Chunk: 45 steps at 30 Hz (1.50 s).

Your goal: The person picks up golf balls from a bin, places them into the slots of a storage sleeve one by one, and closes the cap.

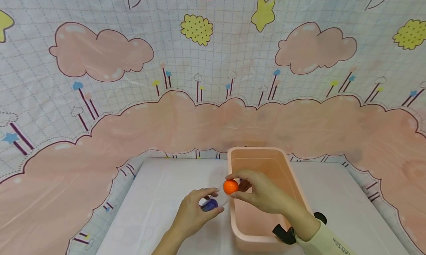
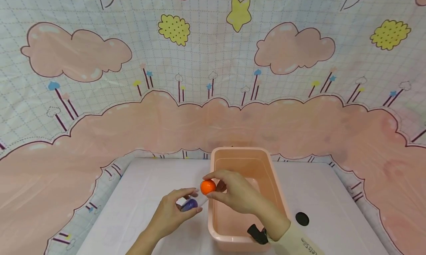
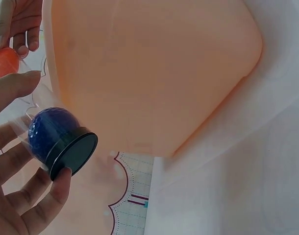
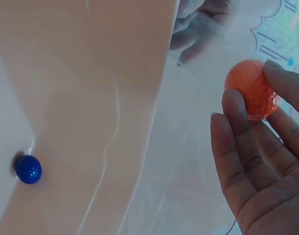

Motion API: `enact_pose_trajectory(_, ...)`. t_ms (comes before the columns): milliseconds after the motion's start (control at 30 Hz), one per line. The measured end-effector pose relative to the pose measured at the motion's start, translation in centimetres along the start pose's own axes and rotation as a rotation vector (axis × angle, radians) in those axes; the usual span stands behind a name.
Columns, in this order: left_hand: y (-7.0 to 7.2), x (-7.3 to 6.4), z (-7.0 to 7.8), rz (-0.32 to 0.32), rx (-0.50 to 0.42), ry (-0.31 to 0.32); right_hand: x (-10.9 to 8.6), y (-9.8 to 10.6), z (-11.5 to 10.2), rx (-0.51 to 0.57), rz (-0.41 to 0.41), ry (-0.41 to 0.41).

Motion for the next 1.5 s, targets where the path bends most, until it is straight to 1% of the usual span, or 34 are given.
enact_pose_trajectory(433, 0.3, 0.2, -0.1, 0.024, 0.014, 0.003, 0.3, 0.0, 0.0, 0.005, -0.021, -0.008)
enact_pose_trajectory(533, 0.3, 0.2, -0.2, 0.023, 0.014, 0.005, 0.3, -0.1, 0.0, -0.003, -0.024, -0.007)
enact_pose_trajectory(767, 0.2, 0.2, -0.4, 0.012, 0.015, 0.01, 0.4, -0.3, 0.2, -0.016, -0.035, -0.032)
enact_pose_trajectory(1033, 0.3, 0.1, -0.5, 0.021, 0.009, 0.011, 0.5, -0.3, 0.1, -0.035, -0.034, 0.009)
enact_pose_trajectory(1233, 0.5, 0.1, -0.5, 0.023, 0.008, 0.01, 0.5, 0.0, 0.6, -0.042, -0.036, -0.005)
enact_pose_trajectory(1500, 0.6, 0.2, -0.7, 0.031, 0.009, 0.007, 0.8, 1.0, 1.5, -0.072, -0.02, -0.024)
Point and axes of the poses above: each hand's wrist, its own x-axis towards the middle knuckle, its own y-axis out of the back of the hand, z = x × y, the point moved 10 cm from there along x, towards the middle knuckle, and after that the axes turned 5 degrees about -y, right-handed, at the moved point
